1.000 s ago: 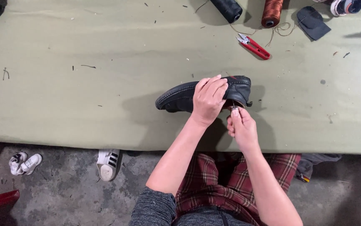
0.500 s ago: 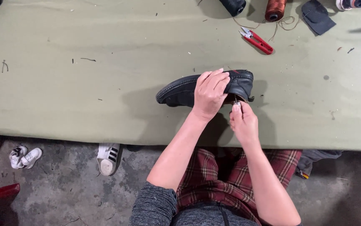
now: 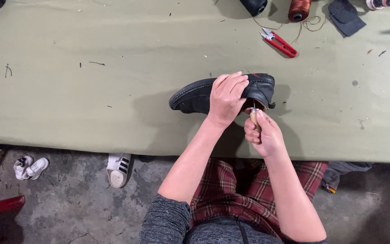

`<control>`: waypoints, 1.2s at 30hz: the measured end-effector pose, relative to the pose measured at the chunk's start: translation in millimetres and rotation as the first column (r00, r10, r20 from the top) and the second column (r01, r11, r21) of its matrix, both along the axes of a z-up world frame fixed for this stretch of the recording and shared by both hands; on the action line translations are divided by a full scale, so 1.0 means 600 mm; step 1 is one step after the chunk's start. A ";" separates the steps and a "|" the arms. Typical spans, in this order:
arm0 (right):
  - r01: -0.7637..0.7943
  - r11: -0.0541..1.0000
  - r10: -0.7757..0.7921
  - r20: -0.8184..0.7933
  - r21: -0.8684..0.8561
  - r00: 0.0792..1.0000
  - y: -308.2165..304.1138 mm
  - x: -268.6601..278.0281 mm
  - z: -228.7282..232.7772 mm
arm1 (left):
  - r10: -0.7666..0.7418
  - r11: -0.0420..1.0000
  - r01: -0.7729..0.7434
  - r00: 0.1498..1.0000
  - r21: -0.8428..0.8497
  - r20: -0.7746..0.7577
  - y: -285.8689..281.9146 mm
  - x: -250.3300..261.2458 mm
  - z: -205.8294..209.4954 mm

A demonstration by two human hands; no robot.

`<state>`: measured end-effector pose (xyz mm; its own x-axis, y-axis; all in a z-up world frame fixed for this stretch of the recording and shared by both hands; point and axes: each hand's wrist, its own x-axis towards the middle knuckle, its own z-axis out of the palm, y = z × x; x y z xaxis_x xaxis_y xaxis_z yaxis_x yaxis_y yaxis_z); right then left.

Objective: Hand-sewing a leather shoe using a stitching awl and thread at a workbench

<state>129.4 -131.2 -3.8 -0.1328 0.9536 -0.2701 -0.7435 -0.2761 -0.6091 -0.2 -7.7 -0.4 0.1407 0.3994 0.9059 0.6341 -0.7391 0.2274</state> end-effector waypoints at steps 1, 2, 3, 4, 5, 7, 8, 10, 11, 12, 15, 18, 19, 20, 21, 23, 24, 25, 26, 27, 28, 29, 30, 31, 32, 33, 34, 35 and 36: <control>0.074 0.997 -0.078 0.261 0.023 0.962 0.002 -0.003 -0.009 | 0.001 1.000 -0.001 1.000 -0.001 0.004 0.002 0.001 -0.002; 0.139 0.988 -0.153 0.501 0.064 0.852 0.003 -0.007 -0.018 | 0.002 1.000 -0.002 1.000 -0.003 0.007 0.003 0.001 -0.003; 0.138 0.989 -0.150 0.501 0.062 0.852 0.002 -0.005 -0.024 | 0.003 1.000 -0.003 1.000 -0.005 0.006 0.002 0.001 0.000; 0.148 0.976 -0.215 0.832 0.161 0.512 0.001 -0.003 -0.030 | 0.002 1.000 -0.001 1.000 -0.013 0.014 0.001 0.001 0.002; 0.108 0.962 -0.259 0.964 0.253 0.054 0.000 0.000 -0.035 | 0.000 1.000 0.001 1.000 -0.022 0.021 0.000 0.001 0.004; 0.049 0.927 -0.361 0.920 0.372 -0.155 -0.001 -0.011 -0.028 | 0.013 1.000 -0.013 1.000 -0.022 0.015 0.002 0.003 0.000; -0.035 0.882 -0.451 0.821 0.470 -0.349 -0.002 -0.018 -0.023 | 0.027 0.999 -0.027 1.000 -0.023 0.007 0.003 0.003 -0.002; -0.076 0.852 -0.492 0.743 0.518 -0.455 0.003 -0.011 -0.044 | 0.028 0.999 -0.027 1.000 -0.032 0.012 0.001 0.002 0.005; -0.122 0.821 -0.523 0.649 0.558 -0.552 0.006 -0.007 -0.054 | 0.028 0.999 -0.027 0.999 -0.042 0.017 0.000 0.001 0.008; -0.122 0.821 -0.523 0.649 0.558 -0.552 0.007 -0.008 -0.050 | 0.028 0.999 -0.028 0.999 -0.043 0.017 0.002 0.002 0.008; -0.125 0.817 -0.533 0.654 0.563 -0.536 0.007 -0.014 -0.030 | 0.029 0.999 -0.028 0.999 -0.042 0.025 0.003 0.002 0.008; 0.024 0.874 -0.477 0.868 0.484 -0.140 0.001 -0.019 -0.010 | 0.030 0.998 -0.029 0.999 -0.047 0.031 0.009 0.001 0.004; 0.129 0.934 -0.355 0.910 0.334 0.215 -0.003 -0.021 -0.012 | 0.011 0.996 -0.010 1.000 -0.088 0.021 0.014 -0.001 0.001; 0.167 0.974 -0.220 0.805 0.153 0.551 -0.006 -0.021 -0.012 | -0.008 0.992 0.010 1.000 -0.127 0.013 0.020 -0.002 -0.002; 0.168 0.974 -0.222 0.806 0.154 0.549 -0.011 -0.022 -0.008 | -0.011 0.992 0.012 1.000 -0.125 0.015 0.029 -0.006 0.001; 0.232 0.971 -0.216 0.588 0.050 0.779 -0.020 -0.013 0.001 | 0.043 0.990 -0.042 0.999 -0.136 0.002 0.048 -0.001 0.004; 0.233 0.971 -0.214 0.589 0.044 0.779 -0.023 -0.004 0.005 | 0.042 0.989 -0.041 0.999 -0.142 0.002 0.042 -0.001 0.002; 0.197 0.980 -0.179 0.551 0.025 0.815 -0.025 0.006 0.009 | 0.030 0.987 -0.032 0.999 -0.158 -0.010 0.037 -0.001 0.001; 0.158 0.987 -0.144 0.507 0.015 0.850 -0.019 0.013 0.016 | 0.022 0.986 -0.025 0.999 -0.168 -0.024 0.040 -0.004 0.005; 0.156 0.988 -0.142 0.505 0.015 0.851 -0.015 0.014 0.018 | 0.023 0.986 -0.027 0.999 -0.167 -0.027 0.051 -0.004 0.004; 0.112 0.994 -0.093 0.460 -0.015 0.883 -0.019 0.014 0.016 | 0.010 0.982 -0.018 0.999 -0.188 -0.040 0.054 -0.005 -0.003; 0.067 0.997 -0.044 0.413 -0.043 0.910 -0.024 0.015 0.013 | -0.003 0.978 -0.008 0.999 -0.209 -0.052 0.057 -0.006 -0.010; 0.064 0.997 -0.041 0.413 -0.043 0.910 -0.022 0.019 0.009 | 0.000 0.978 -0.011 0.999 -0.209 -0.052 0.060 -0.009 -0.009; 0.028 0.999 -0.015 0.289 -0.044 0.957 -0.021 0.023 0.004 | -0.023 0.968 0.004 0.997 -0.252 -0.072 0.063 -0.012 -0.007; -0.007 0.999 0.014 0.157 -0.044 0.988 -0.023 0.026 -0.002 | -0.048 0.954 0.018 0.994 -0.299 -0.094 0.062 -0.016 -0.007; -0.008 0.999 0.016 0.154 -0.047 0.988 -0.018 0.031 -0.006 | -0.047 0.953 0.016 0.994 -0.302 -0.096 0.064 -0.021 0.000; -0.032 0.999 0.034 0.087 -0.019 0.996 -0.015 0.036 -0.011 | -0.093 0.937 0.055 0.991 -0.346 -0.093 0.064 -0.025 0.008; -0.054 0.999 0.053 0.020 0.011 0.998 -0.013 0.040 -0.015 | -0.138 0.916 0.094 0.987 -0.389 -0.087 0.064 -0.030 0.015; -0.055 0.998 0.055 0.020 0.009 0.998 -0.014 0.038 -0.012 | -0.137 0.916 0.093 0.987 -0.391 -0.087 0.066 -0.033 0.014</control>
